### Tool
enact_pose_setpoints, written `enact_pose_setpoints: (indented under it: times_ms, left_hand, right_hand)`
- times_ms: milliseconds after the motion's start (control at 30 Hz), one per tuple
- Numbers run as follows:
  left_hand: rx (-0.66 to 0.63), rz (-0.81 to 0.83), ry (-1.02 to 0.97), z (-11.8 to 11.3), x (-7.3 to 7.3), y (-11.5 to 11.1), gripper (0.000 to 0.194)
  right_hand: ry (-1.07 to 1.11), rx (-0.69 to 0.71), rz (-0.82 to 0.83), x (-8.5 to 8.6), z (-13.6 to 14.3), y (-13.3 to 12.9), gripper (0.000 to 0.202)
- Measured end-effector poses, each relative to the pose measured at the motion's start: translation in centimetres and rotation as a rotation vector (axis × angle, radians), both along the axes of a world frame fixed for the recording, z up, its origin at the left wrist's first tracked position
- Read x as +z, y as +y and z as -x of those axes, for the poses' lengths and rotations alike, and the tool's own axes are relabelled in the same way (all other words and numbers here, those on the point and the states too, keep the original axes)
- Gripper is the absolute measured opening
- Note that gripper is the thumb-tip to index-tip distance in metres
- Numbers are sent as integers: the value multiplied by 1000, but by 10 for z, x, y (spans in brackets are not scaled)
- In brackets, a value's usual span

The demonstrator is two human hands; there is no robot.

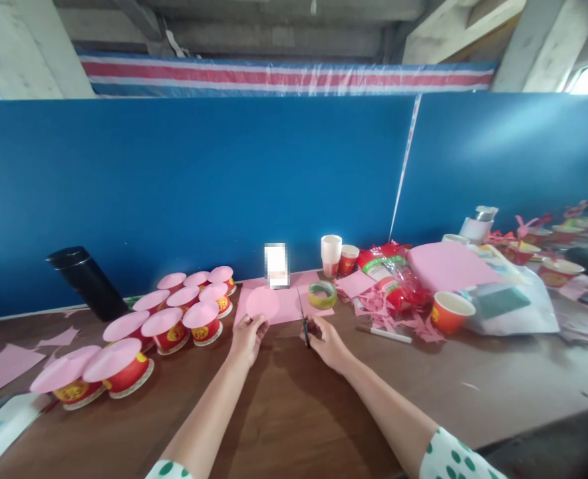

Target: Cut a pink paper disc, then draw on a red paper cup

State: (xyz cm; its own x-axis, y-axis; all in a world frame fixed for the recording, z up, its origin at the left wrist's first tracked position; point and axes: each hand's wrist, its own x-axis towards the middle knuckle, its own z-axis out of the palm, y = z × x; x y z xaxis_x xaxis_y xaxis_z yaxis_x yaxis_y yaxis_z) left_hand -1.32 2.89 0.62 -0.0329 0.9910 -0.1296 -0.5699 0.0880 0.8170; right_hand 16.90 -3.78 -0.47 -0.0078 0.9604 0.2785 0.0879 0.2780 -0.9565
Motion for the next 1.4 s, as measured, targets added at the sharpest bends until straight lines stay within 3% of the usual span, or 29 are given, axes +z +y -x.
enact_pose_setpoints:
  times_ms: [167, 300, 467, 700, 933, 1400]
  left_hand:
    - [-4, 74, -78, -16, 7, 7, 19]
    - [29, 130, -180, -22, 4, 7, 20]
    - [32, 121, -228, -14, -1, 4, 19]
    - [97, 111, -277, -5, 10, 0, 10]
    - [65, 40, -215, -10, 11, -5, 18]
    - [-32, 25, -35, -24, 14, -20, 25]
  right_hand:
    - [19, 37, 8, 0, 5, 0, 32]
    - [28, 87, 70, 0, 7, -1, 34]
    - [-73, 45, 3, 6, 10, -4, 29]
    - [17, 108, 73, 7, 15, -7, 23]
    - [5, 235, 190, 11, 13, -10, 30]
    - [76, 221, 213, 13, 11, -8, 35]
